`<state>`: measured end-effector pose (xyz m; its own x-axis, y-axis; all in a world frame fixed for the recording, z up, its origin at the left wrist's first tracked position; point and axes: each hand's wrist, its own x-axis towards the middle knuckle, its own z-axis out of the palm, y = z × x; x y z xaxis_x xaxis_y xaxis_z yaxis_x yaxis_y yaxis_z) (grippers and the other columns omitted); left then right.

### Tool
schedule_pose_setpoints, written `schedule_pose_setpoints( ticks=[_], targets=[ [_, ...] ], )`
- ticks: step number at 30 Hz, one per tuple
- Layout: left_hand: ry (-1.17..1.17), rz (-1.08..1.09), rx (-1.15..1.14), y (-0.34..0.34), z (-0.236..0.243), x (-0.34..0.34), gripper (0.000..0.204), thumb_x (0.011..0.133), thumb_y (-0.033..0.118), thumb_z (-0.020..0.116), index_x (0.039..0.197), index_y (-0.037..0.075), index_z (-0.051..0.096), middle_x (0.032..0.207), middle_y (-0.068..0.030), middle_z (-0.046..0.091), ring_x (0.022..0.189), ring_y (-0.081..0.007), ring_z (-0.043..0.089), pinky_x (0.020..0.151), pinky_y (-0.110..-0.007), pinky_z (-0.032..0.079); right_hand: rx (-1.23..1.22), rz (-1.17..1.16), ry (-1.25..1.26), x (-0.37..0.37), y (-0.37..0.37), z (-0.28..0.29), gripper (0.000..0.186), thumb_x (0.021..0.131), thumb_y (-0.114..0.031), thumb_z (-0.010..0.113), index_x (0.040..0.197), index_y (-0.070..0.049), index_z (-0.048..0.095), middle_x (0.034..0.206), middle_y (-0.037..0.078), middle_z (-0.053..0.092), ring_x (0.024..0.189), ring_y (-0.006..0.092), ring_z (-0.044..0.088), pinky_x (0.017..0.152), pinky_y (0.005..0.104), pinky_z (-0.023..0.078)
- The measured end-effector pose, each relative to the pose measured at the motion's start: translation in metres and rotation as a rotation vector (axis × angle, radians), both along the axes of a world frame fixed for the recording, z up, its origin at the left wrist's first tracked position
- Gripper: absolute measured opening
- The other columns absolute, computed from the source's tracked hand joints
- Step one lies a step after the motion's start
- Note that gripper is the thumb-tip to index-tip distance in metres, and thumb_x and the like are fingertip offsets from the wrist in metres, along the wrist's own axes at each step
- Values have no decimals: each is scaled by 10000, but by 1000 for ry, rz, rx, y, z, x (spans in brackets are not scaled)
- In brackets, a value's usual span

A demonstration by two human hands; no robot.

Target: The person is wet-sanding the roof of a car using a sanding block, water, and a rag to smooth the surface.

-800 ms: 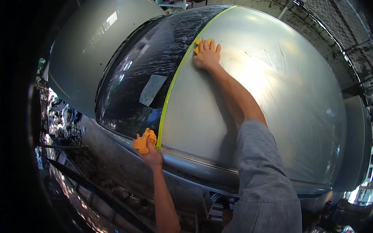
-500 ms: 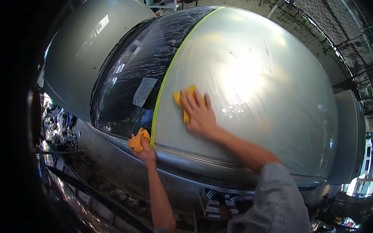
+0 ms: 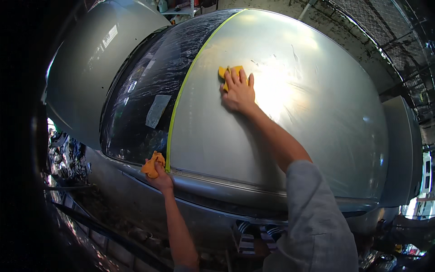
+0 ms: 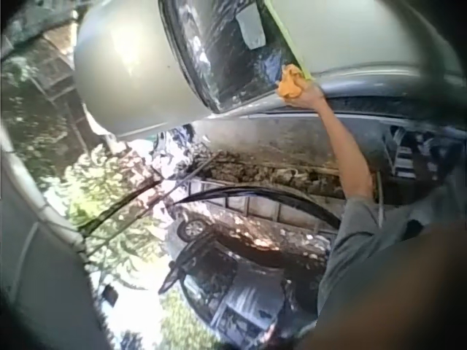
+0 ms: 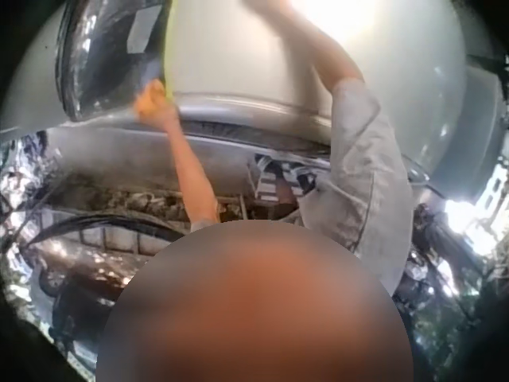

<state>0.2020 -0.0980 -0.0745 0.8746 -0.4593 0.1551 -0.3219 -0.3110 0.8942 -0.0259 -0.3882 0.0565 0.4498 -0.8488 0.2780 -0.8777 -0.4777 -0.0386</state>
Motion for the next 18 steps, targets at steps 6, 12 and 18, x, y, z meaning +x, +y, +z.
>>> schedule_pose_setpoints(
  ticks=[6, 12, 18],
  targets=[
    [-131, 49, 190, 22, 19, 20, 532, 927, 318, 532, 1369, 28, 470, 1401, -110, 502, 1278, -334, 405, 1110, -423, 240, 233, 156, 64, -49, 203, -17, 628, 955, -422, 400, 1490, -110, 297, 1565, 114, 242, 1447, 348, 186, 1146, 581, 77],
    [22, -4, 50, -4, -3, -7, 542, 928, 331, 527, 1376, 31, 470, 1400, -136, 493, 1290, -338, 402, 1118, -427, 233, 80, -170, -48, -47, 10, 10, 601, 965, -414, 385, 1452, -66, 332, 1533, 118, 312, 1429, 340, 229, 1140, 521, 149],
    [-49, 40, 102, 21, 13, 21, 528, 938, 307, 531, 1370, 11, 470, 1388, -147, 499, 1301, -335, 405, 1129, -427, 231, 209, 109, 63, -90, 220, -8, 651, 949, -439, 423, 1495, -110, 296, 1564, 107, 259, 1453, 338, 182, 1150, 554, 121]
  ],
)
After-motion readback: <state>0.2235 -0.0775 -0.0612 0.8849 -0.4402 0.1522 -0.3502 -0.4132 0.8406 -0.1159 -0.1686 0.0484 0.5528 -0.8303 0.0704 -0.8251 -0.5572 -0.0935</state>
